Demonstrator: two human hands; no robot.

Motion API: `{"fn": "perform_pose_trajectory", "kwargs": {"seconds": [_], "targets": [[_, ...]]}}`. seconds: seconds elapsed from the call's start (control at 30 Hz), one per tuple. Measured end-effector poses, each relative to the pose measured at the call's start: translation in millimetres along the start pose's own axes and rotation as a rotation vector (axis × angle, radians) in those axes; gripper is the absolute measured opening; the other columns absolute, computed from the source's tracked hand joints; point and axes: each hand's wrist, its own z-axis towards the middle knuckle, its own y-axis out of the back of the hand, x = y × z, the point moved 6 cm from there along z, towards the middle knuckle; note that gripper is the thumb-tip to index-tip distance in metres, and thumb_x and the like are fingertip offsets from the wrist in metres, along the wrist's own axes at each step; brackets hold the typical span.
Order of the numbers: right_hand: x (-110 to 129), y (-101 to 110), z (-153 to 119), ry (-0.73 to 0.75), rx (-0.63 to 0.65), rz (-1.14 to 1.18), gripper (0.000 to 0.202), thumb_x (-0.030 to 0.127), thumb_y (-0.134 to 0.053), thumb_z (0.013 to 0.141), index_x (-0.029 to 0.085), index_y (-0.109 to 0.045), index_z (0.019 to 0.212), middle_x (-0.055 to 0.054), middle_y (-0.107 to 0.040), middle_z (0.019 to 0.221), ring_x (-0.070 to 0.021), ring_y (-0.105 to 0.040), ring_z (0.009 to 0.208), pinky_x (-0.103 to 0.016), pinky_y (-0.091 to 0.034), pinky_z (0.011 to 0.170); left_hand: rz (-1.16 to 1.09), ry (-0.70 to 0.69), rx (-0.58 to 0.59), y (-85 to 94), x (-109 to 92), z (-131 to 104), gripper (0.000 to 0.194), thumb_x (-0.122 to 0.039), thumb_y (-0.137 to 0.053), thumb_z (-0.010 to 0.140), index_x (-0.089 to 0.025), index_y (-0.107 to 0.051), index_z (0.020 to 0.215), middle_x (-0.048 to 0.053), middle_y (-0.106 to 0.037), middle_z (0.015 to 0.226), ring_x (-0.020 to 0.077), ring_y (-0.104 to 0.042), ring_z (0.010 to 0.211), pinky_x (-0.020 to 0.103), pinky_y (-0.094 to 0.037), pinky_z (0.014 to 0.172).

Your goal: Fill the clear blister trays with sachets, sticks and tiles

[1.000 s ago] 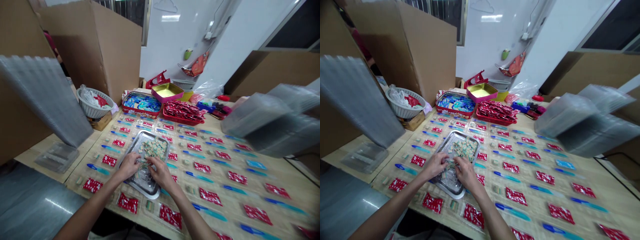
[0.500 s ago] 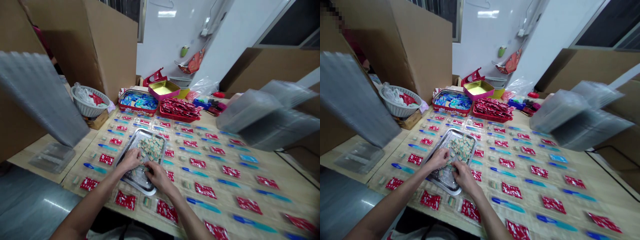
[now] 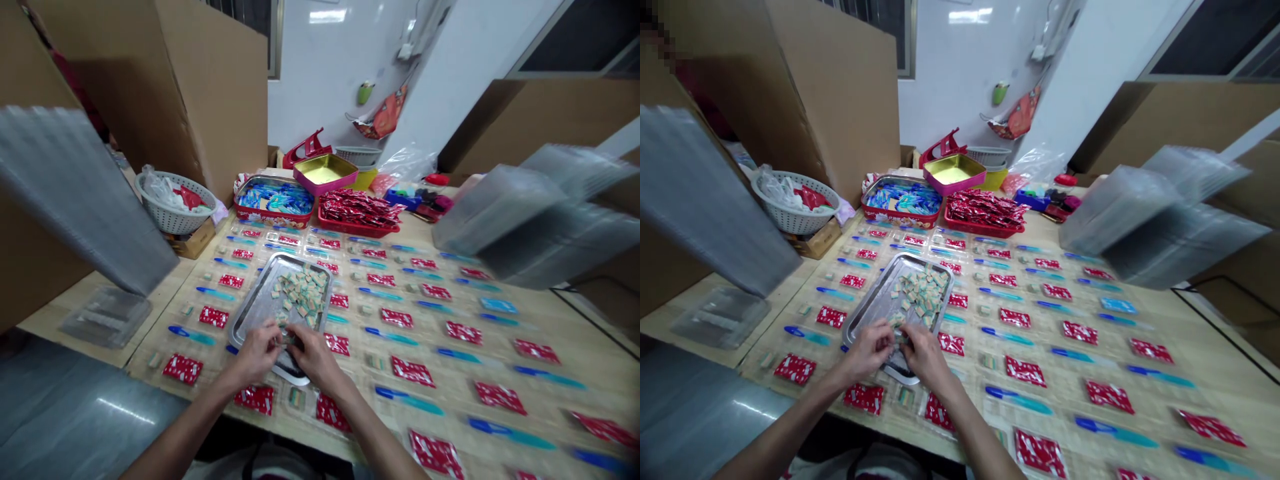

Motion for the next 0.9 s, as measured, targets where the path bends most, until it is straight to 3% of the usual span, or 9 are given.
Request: {"fn": "perform_pose_trajectory", "kwargs": {"seconds": [0.1,0.33,0.57,0.73,0.9], "targets": [[4,0,0,0.024,0.022,0.040,0.035,0.002,-0.052,0.072,0.021,-0.061,0.101,-0.004,-0.066,0.091,-0.0182,-0.060,0.085,-0.031,-0.046,0.079,0.012,-0.064,-0.015,-9.2,4,-1,0.017,-0.002,-0.046,0.069,-0.018,-0.051,0.069,0.003,-0.057,0.084,0.0153,-0.055,0.082,0.025,-0.040,0.072],[6,5,-3,0.019,0.032,0.093,0.037,0.000,-0.046,0.071,0.020,-0.062,0.099,-0.002,-0.066,0.087,-0.0160,-0.059,0.078,-0.027,-0.045,0.073,0.054,-0.019,-0.001,-12.4,11,-2,0.028,-0.001,-0.045,0.068,-0.020,-0.050,0.087,0.001,-0.058,0.082,0.0158,-0.055,0.078,0.026,-0.040,0.070],[7,5,-3,-0.011,0.048,0.146,0.026,0.002,-0.045,0.073,0.019,-0.062,0.083,0.001,-0.061,0.071,-0.0135,-0.055,0.067,-0.022,-0.041,0.063,0.055,-0.097,0.023,-11.5,6,-5,0.024,0.001,-0.044,0.069,-0.019,-0.052,0.079,0.003,-0.058,0.082,0.0169,-0.055,0.083,0.026,-0.040,0.074],[2,6,1,-0.078,-0.006,0.136,0.021,0.006,-0.047,0.076,0.019,-0.063,0.080,0.000,-0.063,0.070,-0.0147,-0.058,0.065,-0.023,-0.042,0.063,0.032,-0.157,0.077,-13.2,2,-7,0.027,0.002,-0.043,0.067,-0.019,-0.053,0.079,0.002,-0.058,0.083,0.0168,-0.055,0.086,0.025,-0.040,0.076],[1,4,3,-0.076,-0.079,0.047,0.021,0.007,-0.047,0.077,0.019,-0.064,0.079,-0.003,-0.067,0.075,-0.0169,-0.061,0.070,-0.025,-0.043,0.067,0.025,-0.133,0.045,-10.0,1,-6,0.025,0.001,-0.044,0.066,-0.019,-0.052,0.078,0.002,-0.057,0.079,0.0164,-0.054,0.080,0.025,-0.039,0.074]]}}
